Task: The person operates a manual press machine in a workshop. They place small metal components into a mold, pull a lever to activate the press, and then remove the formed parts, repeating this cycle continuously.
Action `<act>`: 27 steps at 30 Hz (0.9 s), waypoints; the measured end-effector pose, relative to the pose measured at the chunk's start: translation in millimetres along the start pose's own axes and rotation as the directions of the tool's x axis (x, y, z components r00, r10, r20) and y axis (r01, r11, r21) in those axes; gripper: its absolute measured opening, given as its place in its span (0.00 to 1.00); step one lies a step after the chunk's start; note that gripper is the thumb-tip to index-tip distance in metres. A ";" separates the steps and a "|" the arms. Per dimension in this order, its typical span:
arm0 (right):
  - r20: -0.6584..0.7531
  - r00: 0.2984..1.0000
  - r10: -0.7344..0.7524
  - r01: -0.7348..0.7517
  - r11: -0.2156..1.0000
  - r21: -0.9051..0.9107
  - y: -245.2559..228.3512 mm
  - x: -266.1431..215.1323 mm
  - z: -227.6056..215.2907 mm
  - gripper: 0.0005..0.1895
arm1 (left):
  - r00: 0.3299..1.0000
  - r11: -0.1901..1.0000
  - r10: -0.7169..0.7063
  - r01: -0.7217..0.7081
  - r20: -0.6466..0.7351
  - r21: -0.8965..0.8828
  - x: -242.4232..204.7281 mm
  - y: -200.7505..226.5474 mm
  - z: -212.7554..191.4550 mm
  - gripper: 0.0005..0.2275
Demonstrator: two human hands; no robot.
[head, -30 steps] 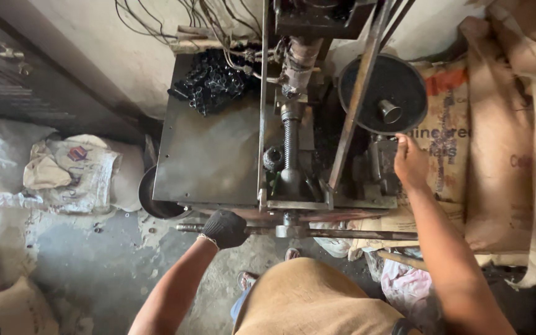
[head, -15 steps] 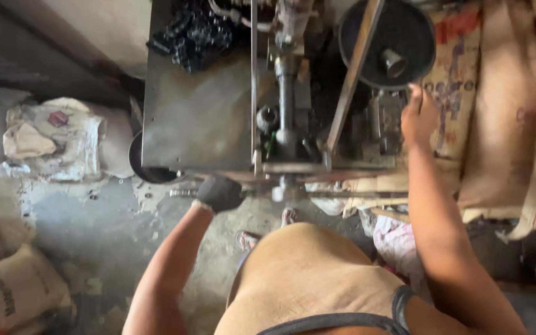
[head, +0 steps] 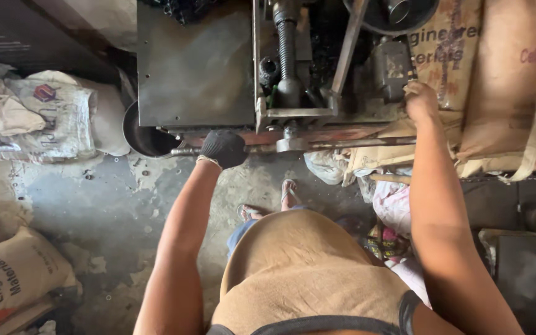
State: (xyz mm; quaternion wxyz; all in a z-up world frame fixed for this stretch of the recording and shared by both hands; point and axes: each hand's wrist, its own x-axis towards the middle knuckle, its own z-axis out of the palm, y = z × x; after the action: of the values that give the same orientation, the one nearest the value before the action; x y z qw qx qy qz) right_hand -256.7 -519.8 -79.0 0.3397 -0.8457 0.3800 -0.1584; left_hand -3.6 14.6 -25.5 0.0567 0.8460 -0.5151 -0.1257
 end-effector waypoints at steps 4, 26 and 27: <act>-0.141 0.986 -0.086 0.111 0.977 0.181 0.1 -14.5 7.7 0.13 | 0.995 0.998 0.059 -0.062 -0.084 -0.033 0.5 -2.7 1.8 0.14; -0.237 0.931 -0.279 0.226 0.947 -0.227 -37.5 -31.9 -3.0 0.16 | 0.977 0.973 -0.201 0.208 0.071 -0.103 -46.5 -80.7 -17.2 0.10; -0.220 0.935 -0.278 0.228 0.947 -0.227 -55.0 -18.1 -6.4 0.15 | 0.979 0.976 -0.192 0.198 0.064 -0.090 -45.9 -80.0 -19.5 0.09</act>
State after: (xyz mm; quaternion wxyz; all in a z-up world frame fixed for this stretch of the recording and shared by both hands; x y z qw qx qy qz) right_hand -242.6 -482.7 -36.4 0.1800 -0.8906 0.3209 -0.2673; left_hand 50.1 91.6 -17.7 0.0705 0.8850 -0.4243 -0.1782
